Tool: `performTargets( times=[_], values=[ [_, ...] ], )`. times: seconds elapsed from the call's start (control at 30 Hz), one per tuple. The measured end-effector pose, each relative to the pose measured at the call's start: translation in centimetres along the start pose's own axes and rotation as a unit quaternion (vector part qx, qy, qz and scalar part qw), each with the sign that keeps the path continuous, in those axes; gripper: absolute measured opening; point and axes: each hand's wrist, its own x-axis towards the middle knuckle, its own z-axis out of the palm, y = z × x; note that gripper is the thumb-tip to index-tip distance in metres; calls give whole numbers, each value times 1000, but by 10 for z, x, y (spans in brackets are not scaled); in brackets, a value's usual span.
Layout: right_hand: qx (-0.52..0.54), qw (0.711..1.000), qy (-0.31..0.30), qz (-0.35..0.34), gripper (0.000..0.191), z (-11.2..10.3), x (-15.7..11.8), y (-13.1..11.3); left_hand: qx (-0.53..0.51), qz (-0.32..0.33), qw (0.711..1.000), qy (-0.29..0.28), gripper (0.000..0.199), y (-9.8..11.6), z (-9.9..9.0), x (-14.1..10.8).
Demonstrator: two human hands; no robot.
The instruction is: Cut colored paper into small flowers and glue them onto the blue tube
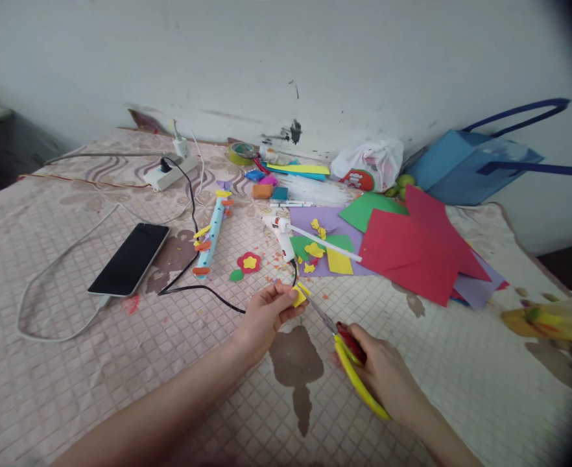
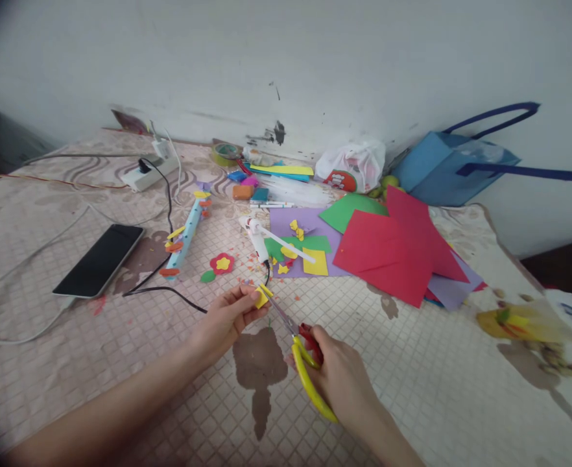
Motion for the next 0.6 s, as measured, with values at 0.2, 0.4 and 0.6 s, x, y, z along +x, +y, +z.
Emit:
performTargets(
  times=[0.2, 0.4, 0.6],
  values=[
    [2, 1000, -1, -2, 13, 2, 2, 3, 12, -12, 1000, 11, 19, -1, 0, 1],
    [-23, 1000, 12, 1, 14, 2, 1, 7, 62, -25, 997, 33, 21, 4, 0, 3],
    [-33, 999, 6, 5, 21, 3, 1, 9, 73, -36, 996, 25, 19, 4, 1, 3]
  ],
)
